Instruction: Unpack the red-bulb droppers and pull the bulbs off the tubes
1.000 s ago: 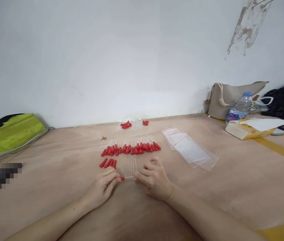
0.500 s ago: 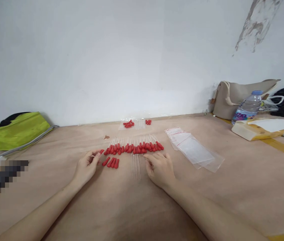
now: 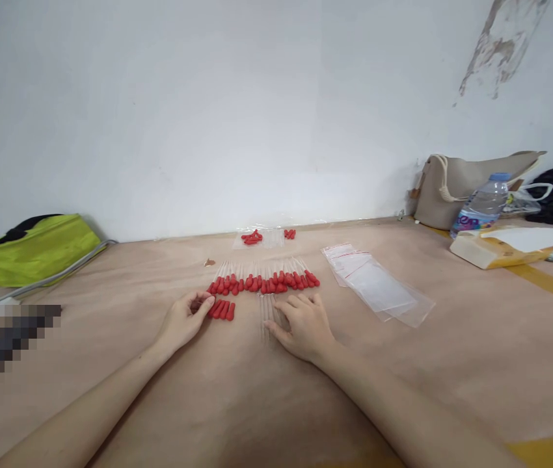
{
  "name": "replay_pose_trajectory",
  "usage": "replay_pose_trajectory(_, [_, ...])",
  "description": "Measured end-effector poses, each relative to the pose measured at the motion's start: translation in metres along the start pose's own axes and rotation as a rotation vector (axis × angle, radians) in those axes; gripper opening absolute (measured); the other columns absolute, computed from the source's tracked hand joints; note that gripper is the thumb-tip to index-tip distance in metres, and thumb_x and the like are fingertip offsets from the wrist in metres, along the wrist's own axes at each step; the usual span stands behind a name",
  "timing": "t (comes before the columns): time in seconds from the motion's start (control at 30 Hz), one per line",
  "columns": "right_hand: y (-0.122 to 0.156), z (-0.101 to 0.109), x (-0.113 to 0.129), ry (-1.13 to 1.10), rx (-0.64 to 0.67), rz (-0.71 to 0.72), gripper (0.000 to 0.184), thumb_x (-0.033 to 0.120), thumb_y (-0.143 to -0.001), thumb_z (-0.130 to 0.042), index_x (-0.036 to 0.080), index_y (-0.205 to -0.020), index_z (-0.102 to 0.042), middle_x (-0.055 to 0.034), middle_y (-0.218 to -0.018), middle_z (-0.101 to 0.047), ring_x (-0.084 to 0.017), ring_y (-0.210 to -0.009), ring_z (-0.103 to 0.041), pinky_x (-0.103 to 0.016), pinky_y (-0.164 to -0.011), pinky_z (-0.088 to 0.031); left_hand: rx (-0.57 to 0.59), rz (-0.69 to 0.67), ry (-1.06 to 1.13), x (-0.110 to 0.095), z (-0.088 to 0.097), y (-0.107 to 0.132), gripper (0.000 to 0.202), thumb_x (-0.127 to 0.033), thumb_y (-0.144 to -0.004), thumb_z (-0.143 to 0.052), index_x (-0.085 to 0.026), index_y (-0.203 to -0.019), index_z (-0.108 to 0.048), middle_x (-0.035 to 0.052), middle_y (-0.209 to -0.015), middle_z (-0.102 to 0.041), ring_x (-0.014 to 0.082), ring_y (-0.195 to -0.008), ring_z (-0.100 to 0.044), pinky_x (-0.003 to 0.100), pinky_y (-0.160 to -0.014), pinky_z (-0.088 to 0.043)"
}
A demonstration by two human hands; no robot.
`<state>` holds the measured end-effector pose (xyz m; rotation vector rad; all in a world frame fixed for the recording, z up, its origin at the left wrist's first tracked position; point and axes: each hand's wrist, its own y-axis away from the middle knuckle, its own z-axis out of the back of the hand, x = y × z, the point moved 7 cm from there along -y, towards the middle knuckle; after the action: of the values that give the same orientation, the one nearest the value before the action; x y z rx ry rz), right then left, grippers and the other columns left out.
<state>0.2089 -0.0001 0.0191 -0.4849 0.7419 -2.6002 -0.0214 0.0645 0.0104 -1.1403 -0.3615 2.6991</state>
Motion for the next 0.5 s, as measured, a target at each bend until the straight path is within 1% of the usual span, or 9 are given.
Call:
replay_pose_trajectory(0.13, [0.000,0.000,-0.001,0.001,-0.004,-0.014,0.028,0.044,-0.079,-0.051,0.020,-0.091,-0.061,-0.0010,-0.071,-0.062,-0.014,-0.070,-0.053,-0.029,-0.066,-0.024,-0.004,-0.015,0.039,0.000,-0.003,0.000,0.027,-0.041,-0.078,-0.045,-0.018,-0.081,-0.057,0.0015,-0.073,-0.063,0.0151,-0.064,-0.059,0.026,-0.060,-0.045])
replay_pose_trajectory(0.3, [0.001,-0.005,-0.010,-0.048,0.021,-0.134,0.032,0.042,-0.080,-0.049,0.020,-0.101,-0.058,0.0019,-0.058,-0.059,-0.015,-0.065,-0.055,-0.029,-0.065,-0.026,-0.059,-0.009,0.025,0.004,-0.001,-0.001,0.025,-0.040,-0.077,-0.047,-0.017,-0.082,-0.055,0.0011,-0.072,-0.060,0.0137,-0.061,-0.055,0.025,-0.057,-0.043])
replay_pose_trajectory(0.4, [0.002,-0.008,-0.017,-0.080,0.045,-0.191,0.030,0.041,-0.081,-0.048,0.021,-0.101,-0.058,0.0025,-0.057,-0.060,-0.015,-0.065,-0.056,-0.029,-0.064,-0.026,-0.090,0.007,0.026,0.007,0.001,-0.001,0.025,-0.040,-0.075,-0.050,-0.017,-0.084,-0.054,0.0019,-0.075,-0.059,0.0133,-0.062,-0.054,0.025,-0.058,-0.044])
replay_pose_trajectory(0.5, [0.003,-0.010,-0.020,-0.102,0.041,-0.206,0.029,0.040,-0.082,-0.047,0.020,-0.099,-0.058,0.0028,-0.057,-0.060,-0.015,-0.065,-0.057,-0.029,-0.065,-0.028,-0.102,0.010,-0.028,0.007,0.005,-0.004,0.027,-0.042,-0.076,-0.050,-0.018,-0.087,-0.055,0.0030,-0.081,-0.059,0.0144,-0.066,-0.054,0.026,-0.059,-0.044])
